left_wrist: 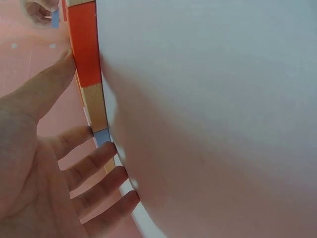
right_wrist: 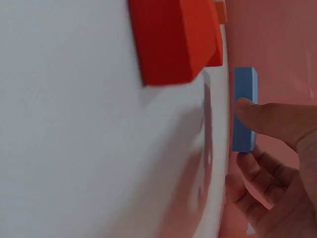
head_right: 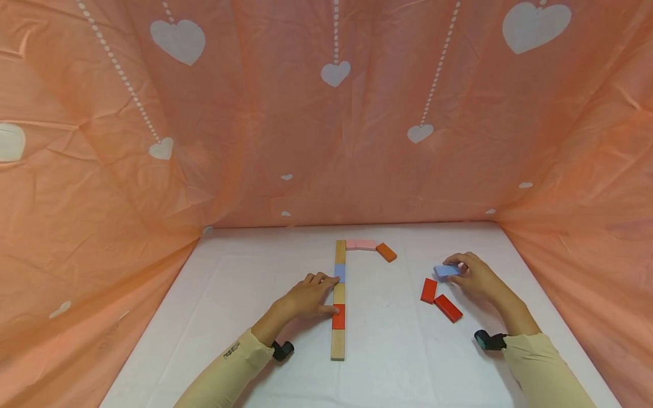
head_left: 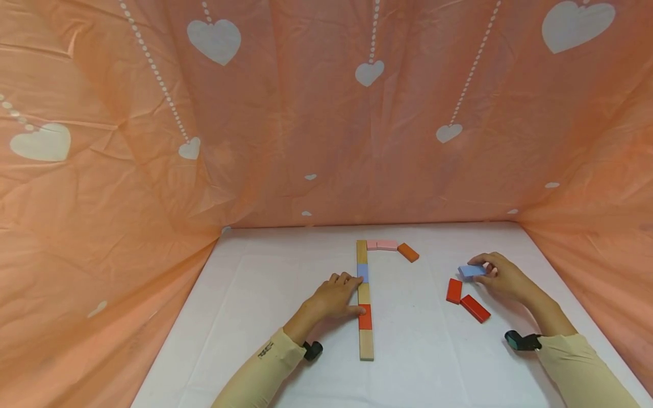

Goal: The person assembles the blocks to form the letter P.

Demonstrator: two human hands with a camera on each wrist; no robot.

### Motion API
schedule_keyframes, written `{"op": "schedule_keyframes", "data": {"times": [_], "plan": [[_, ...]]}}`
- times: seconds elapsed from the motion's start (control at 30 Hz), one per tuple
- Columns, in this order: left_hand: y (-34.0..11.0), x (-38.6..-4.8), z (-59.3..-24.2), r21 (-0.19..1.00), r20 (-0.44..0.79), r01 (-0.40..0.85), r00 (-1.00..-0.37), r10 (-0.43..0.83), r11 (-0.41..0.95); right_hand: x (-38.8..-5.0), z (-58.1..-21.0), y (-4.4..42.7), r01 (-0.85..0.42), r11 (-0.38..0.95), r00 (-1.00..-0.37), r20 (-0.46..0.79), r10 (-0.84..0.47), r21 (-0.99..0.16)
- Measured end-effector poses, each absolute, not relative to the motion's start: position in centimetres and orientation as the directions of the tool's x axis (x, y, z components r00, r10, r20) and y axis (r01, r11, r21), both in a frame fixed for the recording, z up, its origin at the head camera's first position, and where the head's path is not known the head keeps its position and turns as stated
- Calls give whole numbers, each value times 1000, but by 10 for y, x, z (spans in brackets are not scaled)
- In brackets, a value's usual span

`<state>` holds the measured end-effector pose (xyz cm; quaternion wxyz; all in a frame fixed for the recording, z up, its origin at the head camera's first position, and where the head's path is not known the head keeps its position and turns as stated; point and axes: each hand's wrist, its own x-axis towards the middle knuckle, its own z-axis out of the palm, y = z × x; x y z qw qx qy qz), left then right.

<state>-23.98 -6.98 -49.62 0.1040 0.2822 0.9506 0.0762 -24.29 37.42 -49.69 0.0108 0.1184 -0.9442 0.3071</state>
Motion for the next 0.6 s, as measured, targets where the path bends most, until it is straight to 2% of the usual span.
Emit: {"op": "schedule_keyframes", "data": {"times": [0.3, 0.6], "plan": [[-70, -239, -497, 198, -149, 522, -821, 551, 830, -247, -489, 351, -286, 747, -957, 139, -255, -600], [-70, -236, -495, 206, -145, 520, -821, 552, 829, -258, -486, 324, -269, 726, -957, 94, -273, -633]]}}
